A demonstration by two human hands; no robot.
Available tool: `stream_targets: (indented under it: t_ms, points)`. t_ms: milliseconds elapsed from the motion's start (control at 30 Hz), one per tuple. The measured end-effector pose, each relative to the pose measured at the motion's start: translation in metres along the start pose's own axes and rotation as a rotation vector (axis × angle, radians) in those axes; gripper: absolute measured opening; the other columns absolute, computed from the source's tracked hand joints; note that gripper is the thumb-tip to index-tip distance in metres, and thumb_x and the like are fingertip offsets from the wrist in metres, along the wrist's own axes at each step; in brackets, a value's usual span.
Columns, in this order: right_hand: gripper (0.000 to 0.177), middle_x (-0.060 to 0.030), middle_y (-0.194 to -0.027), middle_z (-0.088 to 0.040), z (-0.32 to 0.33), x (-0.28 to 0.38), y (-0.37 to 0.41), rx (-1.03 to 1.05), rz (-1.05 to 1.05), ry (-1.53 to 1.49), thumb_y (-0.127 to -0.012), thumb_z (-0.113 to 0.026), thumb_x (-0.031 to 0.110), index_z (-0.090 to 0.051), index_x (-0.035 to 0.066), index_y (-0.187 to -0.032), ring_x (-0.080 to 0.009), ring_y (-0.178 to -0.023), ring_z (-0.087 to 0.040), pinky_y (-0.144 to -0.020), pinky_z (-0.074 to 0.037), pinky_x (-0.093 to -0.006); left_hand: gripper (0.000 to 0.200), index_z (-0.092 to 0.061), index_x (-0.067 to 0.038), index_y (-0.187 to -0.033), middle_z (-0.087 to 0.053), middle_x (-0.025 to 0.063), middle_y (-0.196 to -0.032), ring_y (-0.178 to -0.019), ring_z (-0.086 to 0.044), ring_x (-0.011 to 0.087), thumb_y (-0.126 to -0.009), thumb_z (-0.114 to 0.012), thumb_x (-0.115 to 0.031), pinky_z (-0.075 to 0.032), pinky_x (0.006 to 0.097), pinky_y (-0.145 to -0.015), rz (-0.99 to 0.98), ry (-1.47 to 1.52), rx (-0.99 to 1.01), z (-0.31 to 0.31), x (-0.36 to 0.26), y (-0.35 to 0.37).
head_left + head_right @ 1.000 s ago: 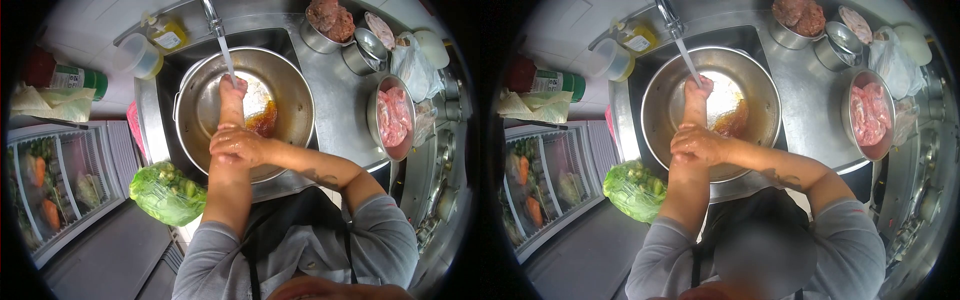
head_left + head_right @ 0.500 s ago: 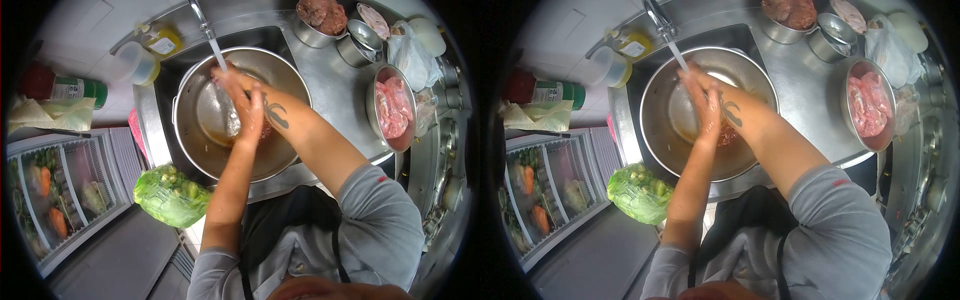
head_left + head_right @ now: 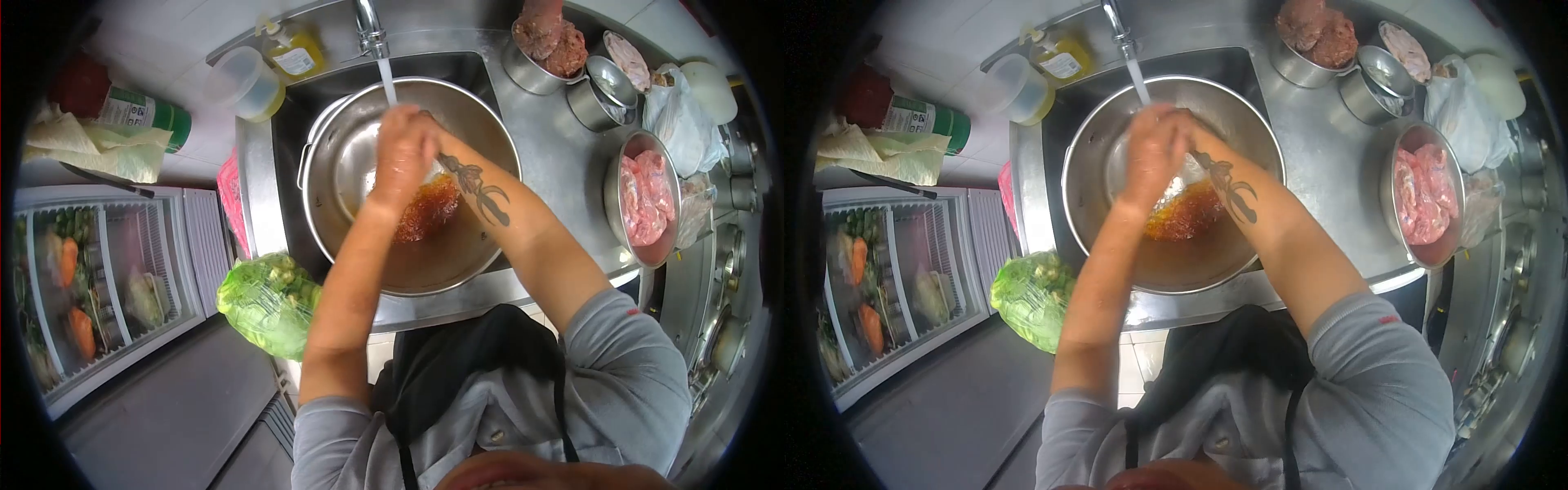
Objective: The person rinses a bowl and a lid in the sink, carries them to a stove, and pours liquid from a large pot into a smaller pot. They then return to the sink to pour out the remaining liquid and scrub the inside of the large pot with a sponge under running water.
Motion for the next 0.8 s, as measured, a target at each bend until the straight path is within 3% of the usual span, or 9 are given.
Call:
stream_targets:
  t_ms: [67,133,233,267,467,567,667,700,800]
  points:
    - [0.026,-0.0126,-0.101,-0.057,0.013,-0.004,-0.007,-0.116,0.051,-0.192,-0.093,-0.045,0.018,-0.054,0.0,-0.11,-0.0223,-0.087,-0.058,-0.078,-0.05,-0.0358,0.025,-0.062,-0.006,-0.104,-0.058,0.0169,-0.103,-0.105,-0.052,0.034,-0.079,-0.059,-0.012,-0.039,0.0439,-0.092,-0.085,-0.475,-0.083,0.042,-0.009,-0.019]
    - [0.025,-0.0139,-0.088,-0.058,-0.012,0.042,0.028,-0.936,0.071,0.68,-0.094,-0.042,0.018,-0.053,-0.002,-0.104,-0.0265,-0.069,-0.06,-0.066,-0.055,-0.041,0.035,-0.055,-0.01,-0.117,-0.058,0.0172,-0.104,-0.098,-0.056,0.0327,-0.083,-0.058,-0.016,-0.044,0.0432,-0.084,-0.107,-0.902,-0.052,0.062,0.007,-0.033]
    - [0.034,-0.0269,-0.109,-0.054,-0.079,0.029,0.009,-0.547,0.0,0.487,-0.096,-0.04,0.021,-0.046,-0.008,-0.113,-0.0379,-0.103,-0.056,-0.091,-0.048,-0.0486,0.031,-0.05,-0.011,-0.114,-0.057,0.0167,-0.1,-0.089,-0.059,0.0316,-0.088,-0.054,-0.027,-0.05,0.0446,-0.072,0.248,-0.916,0.446,0.061,0.081,-0.023]
    - [0.037,-0.0288,-0.112,-0.052,-0.099,0.028,0.008,-0.507,0.0,0.487,-0.097,-0.038,0.022,-0.043,-0.01,-0.116,-0.0391,-0.107,-0.053,-0.095,-0.045,-0.0496,0.031,-0.049,-0.011,-0.115,-0.057,0.0175,-0.099,-0.087,-0.06,0.033,-0.089,-0.052,-0.028,-0.05,0.0457,-0.071,0.233,-0.87,0.427,0.062,0.088,-0.024]
    - [0.041,-0.0306,-0.12,-0.044,-0.129,0.017,0.001,-0.661,-0.006,0.495,-0.097,-0.038,0.02,-0.033,-0.011,-0.124,-0.0372,-0.112,-0.051,-0.093,-0.048,-0.0457,0.027,-0.048,-0.011,-0.11,-0.057,0.0199,-0.093,-0.085,-0.06,0.0372,-0.093,-0.046,-0.032,-0.051,0.0472,-0.067,0.281,-0.715,0.437,0.065,0.139,-0.037]
    - [0.041,-0.0307,-0.117,-0.045,-0.143,0.05,0.005,-0.682,0.35,0.25,-0.097,-0.038,0.019,-0.032,-0.011,-0.125,-0.0382,-0.109,-0.052,-0.09,-0.05,-0.0441,0.029,-0.048,-0.01,-0.111,-0.059,0.0219,-0.096,-0.09,-0.059,0.039,-0.094,-0.044,-0.033,-0.049,0.0483,-0.074,0.317,-0.646,0.414,0.07,0.165,-0.037]
    - [0.034,-0.0243,-0.112,-0.05,-0.099,0.052,0.003,-0.834,0.362,0.345,-0.094,-0.038,0.012,-0.037,-0.003,-0.125,-0.0382,-0.098,-0.056,-0.078,-0.053,-0.049,0.032,-0.048,-0.009,-0.114,-0.061,0.0229,-0.097,-0.092,-0.059,0.0394,-0.093,-0.046,-0.033,-0.047,0.049,-0.078,0.381,-0.595,0.433,0.074,0.187,-0.032]
    - [0.034,-0.0255,-0.11,-0.051,-0.11,0.034,0.012,-0.86,0.228,0.487,-0.094,-0.037,0.009,-0.035,-0.007,-0.124,-0.039,-0.098,-0.056,-0.078,-0.053,-0.0486,0.032,-0.048,-0.008,-0.114,-0.061,0.023,-0.097,-0.093,-0.059,0.0393,-0.093,-0.047,-0.032,-0.047,0.0488,-0.079,0.4,-0.568,0.45,0.074,0.195,-0.027]
    - [0.033,-0.0274,-0.106,-0.051,-0.153,0.027,-0.003,-0.618,0.274,0.218,-0.094,-0.034,0.008,-0.037,-0.011,-0.121,-0.0397,-0.099,-0.056,-0.073,-0.054,-0.0489,0.032,-0.048,-0.006,-0.111,-0.061,0.0236,-0.098,-0.094,-0.059,0.0394,-0.089,-0.053,-0.028,-0.047,0.0479,-0.08,0.44,-0.515,0.437,0.075,0.211,-0.01]
Point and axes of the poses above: each hand's wrist, its own y-axis away from the middle knuckle, its own z-axis out of the back of the hand, x = y × z, the point moved 7 cm from there along -y, towards the middle knuckle
